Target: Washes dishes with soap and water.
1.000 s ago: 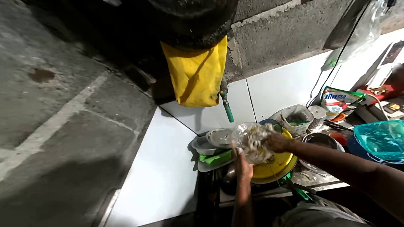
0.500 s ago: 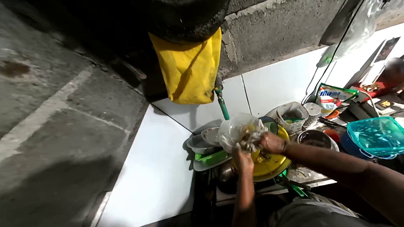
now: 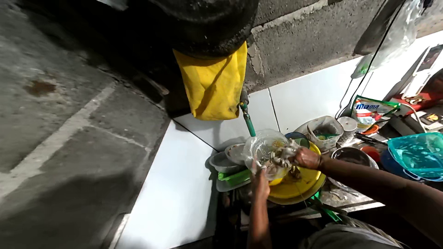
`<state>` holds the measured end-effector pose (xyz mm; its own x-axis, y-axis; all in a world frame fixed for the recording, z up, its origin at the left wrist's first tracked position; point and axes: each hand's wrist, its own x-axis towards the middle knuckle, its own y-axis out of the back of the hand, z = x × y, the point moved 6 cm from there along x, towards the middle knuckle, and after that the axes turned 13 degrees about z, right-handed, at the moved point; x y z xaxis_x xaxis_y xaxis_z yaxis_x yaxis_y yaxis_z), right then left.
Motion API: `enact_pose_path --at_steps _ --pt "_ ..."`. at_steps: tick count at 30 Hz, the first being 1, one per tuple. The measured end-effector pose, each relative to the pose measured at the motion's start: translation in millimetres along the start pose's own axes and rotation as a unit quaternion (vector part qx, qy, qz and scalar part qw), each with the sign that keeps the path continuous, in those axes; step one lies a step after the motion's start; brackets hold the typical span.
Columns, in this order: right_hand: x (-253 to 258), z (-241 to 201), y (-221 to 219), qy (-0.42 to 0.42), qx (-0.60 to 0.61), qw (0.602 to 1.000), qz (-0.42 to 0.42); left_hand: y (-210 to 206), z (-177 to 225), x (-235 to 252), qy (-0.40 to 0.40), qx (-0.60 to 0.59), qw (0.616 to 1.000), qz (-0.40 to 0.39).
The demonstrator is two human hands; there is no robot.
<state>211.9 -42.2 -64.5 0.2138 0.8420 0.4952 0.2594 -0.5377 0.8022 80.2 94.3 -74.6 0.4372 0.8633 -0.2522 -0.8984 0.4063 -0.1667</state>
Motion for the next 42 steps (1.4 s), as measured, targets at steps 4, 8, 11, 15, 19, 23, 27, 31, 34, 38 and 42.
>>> enact_pose_path --at_steps 4,8,11,15,19,23,27,31,34,38,42 --pt "10 -12 -3 0.02 0.014 0.999 0.022 -4 2 -7 0.008 -0.026 0.999 0.043" --pt "-3 -2 -14 0.01 0.019 1.0 -0.013 -2 -13 -16 0.014 -0.025 0.998 0.052" --pt "5 8 6 0.018 0.008 1.0 0.011 5 13 -6 -0.008 0.026 1.0 -0.001" --pt "15 -28 1 0.027 0.032 0.997 0.06 -11 0 -21 -0.006 -0.042 0.993 0.106" --pt "6 -3 3 0.015 0.007 1.0 0.015 -1 7 -12 0.01 0.015 1.0 0.009" --pt "9 -8 -1 -0.032 0.023 0.999 0.009 -4 12 -13 0.038 0.017 0.998 0.041" --pt "-1 -9 -14 -0.038 0.037 0.999 -0.005 -9 -15 -11 0.002 -0.007 0.999 0.04" --pt "6 5 6 -0.032 0.02 0.997 0.069 -3 16 -3 -0.022 0.028 0.999 -0.013" --pt "12 -19 -7 -0.05 0.042 0.997 0.047 -17 -6 -15 -0.029 -0.023 0.996 0.079" --pt "6 -6 -7 -0.042 0.034 0.998 -0.012 -6 -9 -7 -0.011 0.016 1.0 0.018" --pt "13 -13 -5 -0.046 0.031 0.998 0.043 1 3 -2 -0.031 0.032 0.999 0.016"
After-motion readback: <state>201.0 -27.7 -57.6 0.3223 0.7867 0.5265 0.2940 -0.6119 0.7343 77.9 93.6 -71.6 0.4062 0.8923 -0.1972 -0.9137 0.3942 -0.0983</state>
